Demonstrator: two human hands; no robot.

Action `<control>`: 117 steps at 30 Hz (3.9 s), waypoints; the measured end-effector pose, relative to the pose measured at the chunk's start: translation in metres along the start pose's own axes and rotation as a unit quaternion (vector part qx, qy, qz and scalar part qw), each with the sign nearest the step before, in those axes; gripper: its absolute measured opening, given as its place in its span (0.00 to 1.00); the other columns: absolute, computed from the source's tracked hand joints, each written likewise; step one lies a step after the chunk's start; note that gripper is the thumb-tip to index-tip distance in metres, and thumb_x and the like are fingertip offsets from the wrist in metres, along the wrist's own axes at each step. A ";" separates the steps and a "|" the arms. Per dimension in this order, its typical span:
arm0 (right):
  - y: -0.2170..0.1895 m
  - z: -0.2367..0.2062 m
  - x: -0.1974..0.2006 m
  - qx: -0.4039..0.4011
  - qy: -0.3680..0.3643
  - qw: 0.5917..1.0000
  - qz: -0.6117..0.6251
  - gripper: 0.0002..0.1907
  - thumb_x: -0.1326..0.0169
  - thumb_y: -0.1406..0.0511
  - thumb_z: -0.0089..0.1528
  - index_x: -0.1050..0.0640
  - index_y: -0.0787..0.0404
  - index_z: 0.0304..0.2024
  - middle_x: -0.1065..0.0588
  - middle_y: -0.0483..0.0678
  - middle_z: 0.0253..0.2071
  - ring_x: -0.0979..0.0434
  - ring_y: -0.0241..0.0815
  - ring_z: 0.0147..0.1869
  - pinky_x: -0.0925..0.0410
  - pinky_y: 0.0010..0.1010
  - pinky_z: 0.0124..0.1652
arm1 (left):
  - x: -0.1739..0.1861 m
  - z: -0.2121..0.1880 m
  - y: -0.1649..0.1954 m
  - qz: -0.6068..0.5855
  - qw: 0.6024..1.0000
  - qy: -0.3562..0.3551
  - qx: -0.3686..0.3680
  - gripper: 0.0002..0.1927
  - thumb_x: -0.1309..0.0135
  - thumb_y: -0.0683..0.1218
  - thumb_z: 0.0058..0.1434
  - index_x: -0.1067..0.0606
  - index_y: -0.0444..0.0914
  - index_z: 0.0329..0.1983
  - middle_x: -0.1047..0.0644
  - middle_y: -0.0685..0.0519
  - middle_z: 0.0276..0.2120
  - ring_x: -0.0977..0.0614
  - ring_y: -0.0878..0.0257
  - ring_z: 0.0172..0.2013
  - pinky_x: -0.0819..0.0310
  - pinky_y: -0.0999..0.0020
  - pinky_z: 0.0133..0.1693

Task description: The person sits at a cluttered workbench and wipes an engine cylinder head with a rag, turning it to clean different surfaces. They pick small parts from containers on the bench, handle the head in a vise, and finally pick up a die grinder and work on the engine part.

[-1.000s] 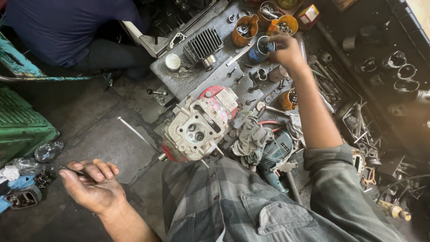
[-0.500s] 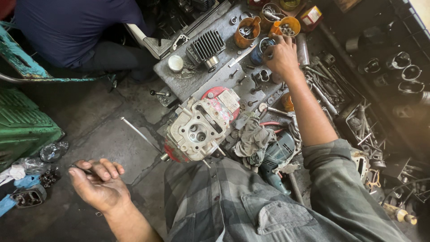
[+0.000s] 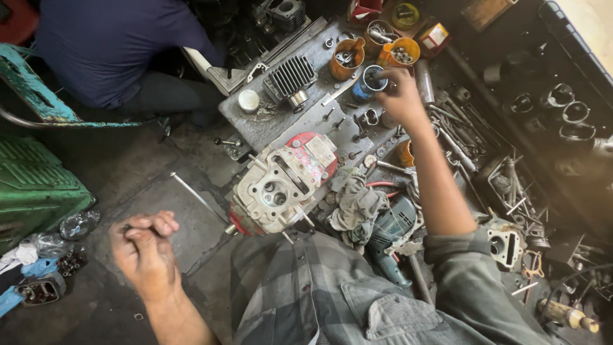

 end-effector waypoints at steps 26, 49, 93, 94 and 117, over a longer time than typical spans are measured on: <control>-0.139 -0.167 -0.031 0.131 -0.267 0.664 0.686 0.41 0.54 0.42 0.70 0.39 0.60 0.75 0.24 0.49 0.37 0.25 0.42 0.38 0.32 0.37 0.44 | -0.073 -0.011 0.019 0.042 0.993 -0.107 -0.024 0.08 0.52 0.32 0.74 0.24 0.35 0.41 0.19 0.49 0.36 0.14 0.56 0.44 0.20 0.46 0.63; -0.072 -0.325 -0.070 0.202 -0.106 0.893 0.387 0.57 0.63 0.32 0.64 0.48 0.69 0.77 0.36 0.56 0.73 0.30 0.51 0.70 0.36 0.42 0.68 | -0.256 -0.083 0.083 -0.082 0.958 -0.276 0.004 0.10 0.41 0.27 0.60 0.19 0.34 0.36 0.17 0.48 0.37 0.13 0.62 0.41 0.15 0.69 0.42; -0.160 -0.321 -0.034 0.462 -0.009 0.881 -0.098 0.25 0.38 0.58 0.53 0.20 0.48 0.54 0.31 0.48 0.32 0.33 0.47 0.37 0.39 0.39 0.39 | -0.226 -0.072 0.037 -0.208 0.955 -0.182 0.104 0.08 0.39 0.27 0.60 0.24 0.31 0.34 0.20 0.45 0.40 0.15 0.62 0.35 0.15 0.67 0.39; -0.158 -0.311 -0.028 0.424 -0.007 0.903 -0.074 0.26 0.38 0.61 0.54 0.21 0.53 0.56 0.30 0.49 0.34 0.32 0.46 0.38 0.38 0.37 0.40 | -0.224 -0.070 0.035 -0.217 0.952 -0.181 0.114 0.08 0.40 0.27 0.60 0.24 0.31 0.33 0.20 0.45 0.40 0.14 0.62 0.35 0.15 0.66 0.38; -0.015 0.017 -0.021 0.093 0.062 0.934 -0.339 0.12 0.33 0.56 0.57 0.13 0.46 0.43 0.32 0.52 0.66 0.38 0.59 0.70 0.39 0.51 0.63 | -0.108 -0.060 0.031 -0.213 0.935 -0.284 0.025 0.09 0.34 0.32 0.52 0.22 0.35 0.30 0.18 0.46 0.32 0.14 0.53 0.36 0.13 0.55 0.42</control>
Point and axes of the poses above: each hand's wrist, its own z-axis towards the middle knuckle, its own x-axis out of the back of the hand, y = z × x, the point moved 10 cm from there along z, towards the middle knuckle
